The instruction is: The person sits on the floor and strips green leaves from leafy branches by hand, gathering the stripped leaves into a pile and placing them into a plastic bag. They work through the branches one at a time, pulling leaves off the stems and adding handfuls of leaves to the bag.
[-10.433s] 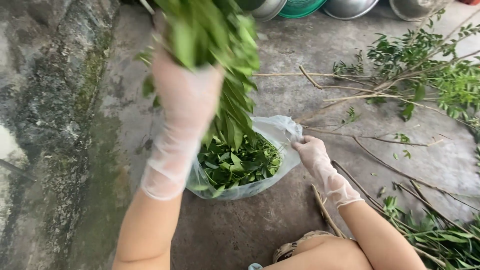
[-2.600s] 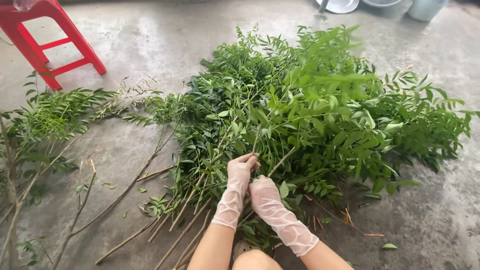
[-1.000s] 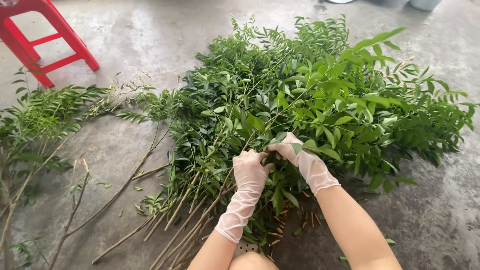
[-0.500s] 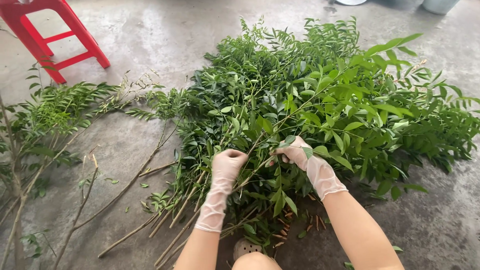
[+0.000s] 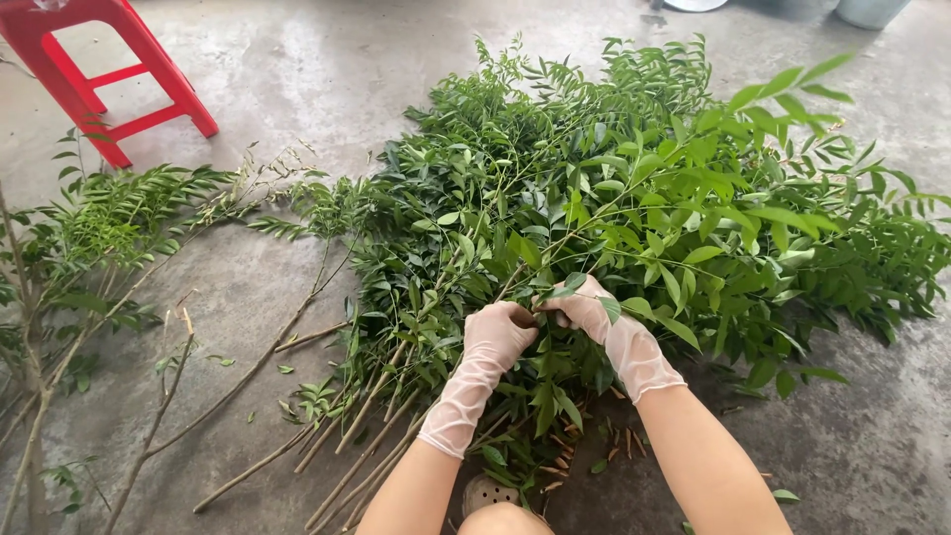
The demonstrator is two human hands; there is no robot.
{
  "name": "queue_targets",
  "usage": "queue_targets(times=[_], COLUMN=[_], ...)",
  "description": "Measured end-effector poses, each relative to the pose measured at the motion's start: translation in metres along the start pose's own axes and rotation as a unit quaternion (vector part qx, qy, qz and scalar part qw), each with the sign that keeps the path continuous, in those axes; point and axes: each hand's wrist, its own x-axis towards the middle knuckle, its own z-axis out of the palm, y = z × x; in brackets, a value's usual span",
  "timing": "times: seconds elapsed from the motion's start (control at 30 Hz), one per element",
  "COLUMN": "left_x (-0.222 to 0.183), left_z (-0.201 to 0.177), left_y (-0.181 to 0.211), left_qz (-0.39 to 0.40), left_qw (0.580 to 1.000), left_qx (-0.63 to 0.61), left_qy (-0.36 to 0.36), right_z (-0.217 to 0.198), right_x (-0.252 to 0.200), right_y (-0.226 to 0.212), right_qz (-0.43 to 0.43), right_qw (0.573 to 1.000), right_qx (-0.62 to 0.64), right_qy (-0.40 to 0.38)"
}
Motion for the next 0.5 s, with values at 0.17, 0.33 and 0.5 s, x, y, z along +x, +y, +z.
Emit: queue_targets(times=[0.17, 0.33, 0.5], left_x=[-0.002, -0.010, 0.002], left_z=[-0.033, -0.086, -0.102], left_y=[-0.034, -0.092, -0.066], left_qz=[-0.184, -0.263, -0.325], left_qw=[0.928, 0.925, 0.940], left_qx=[-0.312, -0.266, -0.085], left_qy=[-0.088, 0.070, 0.057], right_z=[0.004, 0.002, 0.014], right_x=[-0.007, -0.005, 0.020], right_y=[-0.004, 0.010, 0.036], right_qz=[0.023, 0.014, -0.065], right_qw=[1.000, 1.000, 0.997], right_qx=[0.018, 0.001, 0.049], right_qy=[0.003, -0.002, 0.004])
